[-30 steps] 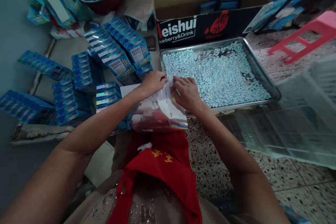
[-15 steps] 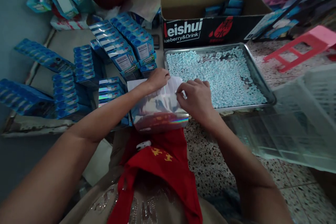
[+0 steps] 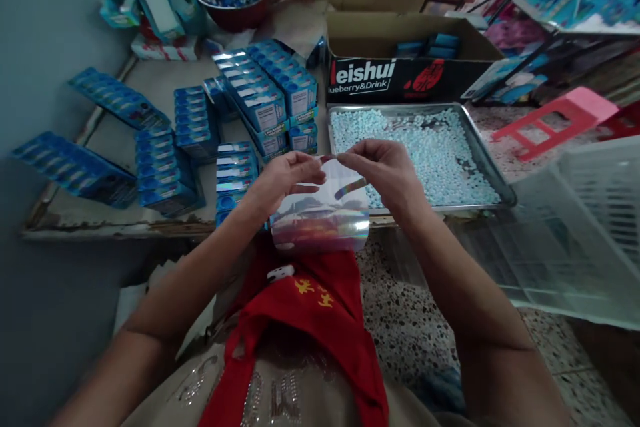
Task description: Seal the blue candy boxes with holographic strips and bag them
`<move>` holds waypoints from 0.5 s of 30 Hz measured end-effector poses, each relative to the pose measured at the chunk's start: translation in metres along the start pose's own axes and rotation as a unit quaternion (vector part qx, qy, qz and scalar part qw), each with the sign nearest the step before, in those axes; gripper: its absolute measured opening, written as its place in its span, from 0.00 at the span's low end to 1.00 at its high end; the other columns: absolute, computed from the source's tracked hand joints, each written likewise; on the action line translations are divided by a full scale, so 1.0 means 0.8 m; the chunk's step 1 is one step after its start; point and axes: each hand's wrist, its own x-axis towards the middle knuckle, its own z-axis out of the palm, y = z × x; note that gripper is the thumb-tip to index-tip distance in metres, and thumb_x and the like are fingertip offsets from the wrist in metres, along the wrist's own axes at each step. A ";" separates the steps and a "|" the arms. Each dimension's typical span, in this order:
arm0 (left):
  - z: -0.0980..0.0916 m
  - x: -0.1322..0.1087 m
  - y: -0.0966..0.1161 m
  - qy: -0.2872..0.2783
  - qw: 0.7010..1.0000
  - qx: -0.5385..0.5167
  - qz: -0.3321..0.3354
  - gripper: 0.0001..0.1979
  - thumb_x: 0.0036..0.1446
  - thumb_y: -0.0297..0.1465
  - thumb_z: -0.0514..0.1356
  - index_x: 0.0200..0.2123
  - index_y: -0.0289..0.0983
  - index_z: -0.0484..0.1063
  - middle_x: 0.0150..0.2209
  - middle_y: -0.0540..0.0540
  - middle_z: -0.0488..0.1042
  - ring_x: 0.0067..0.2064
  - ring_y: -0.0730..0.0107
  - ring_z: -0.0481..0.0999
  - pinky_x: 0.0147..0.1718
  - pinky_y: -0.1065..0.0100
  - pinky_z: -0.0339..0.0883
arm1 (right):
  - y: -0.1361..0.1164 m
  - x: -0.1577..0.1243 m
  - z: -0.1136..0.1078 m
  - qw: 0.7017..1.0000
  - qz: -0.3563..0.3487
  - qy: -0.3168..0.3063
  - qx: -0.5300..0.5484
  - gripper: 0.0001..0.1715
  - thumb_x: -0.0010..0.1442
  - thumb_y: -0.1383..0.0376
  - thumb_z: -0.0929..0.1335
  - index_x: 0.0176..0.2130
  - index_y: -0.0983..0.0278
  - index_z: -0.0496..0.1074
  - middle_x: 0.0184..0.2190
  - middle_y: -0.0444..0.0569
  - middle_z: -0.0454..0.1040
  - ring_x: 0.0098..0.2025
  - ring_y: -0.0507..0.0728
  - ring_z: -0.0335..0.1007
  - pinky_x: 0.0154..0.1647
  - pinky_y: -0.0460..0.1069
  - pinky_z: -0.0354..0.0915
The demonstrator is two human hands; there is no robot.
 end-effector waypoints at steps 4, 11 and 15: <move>-0.008 -0.027 -0.013 0.055 0.998 -0.007 0.039 0.20 0.56 0.43 0.76 0.35 0.36 0.73 0.31 0.46 0.82 0.32 0.71 0.81 0.37 0.67 0.78 | 0.000 -0.008 0.016 1.000 0.019 -0.003 -0.002 0.16 0.53 0.54 0.80 0.25 0.58 0.77 0.21 0.44 0.69 0.22 0.51 0.60 0.22 0.50 0.58; -0.093 -0.092 0.015 0.103 0.978 0.180 0.033 0.15 0.55 0.38 0.74 0.29 0.36 0.74 0.22 0.52 0.73 0.24 0.75 0.70 0.26 0.72 0.65 | -0.002 -0.026 0.096 0.997 0.062 -0.039 0.012 0.19 0.49 0.52 0.81 0.23 0.61 0.77 0.16 0.41 0.63 0.19 0.48 0.53 0.16 0.47 0.51; -0.159 -0.118 0.049 0.114 0.915 0.387 0.018 0.10 0.54 0.35 0.72 0.25 0.37 0.79 0.23 0.51 0.74 0.27 0.73 0.68 0.28 0.70 0.58 | -0.001 -0.024 0.162 0.996 0.017 -0.086 -0.021 0.19 0.52 0.51 0.78 0.23 0.61 0.76 0.18 0.43 0.67 0.20 0.50 0.58 0.17 0.48 0.54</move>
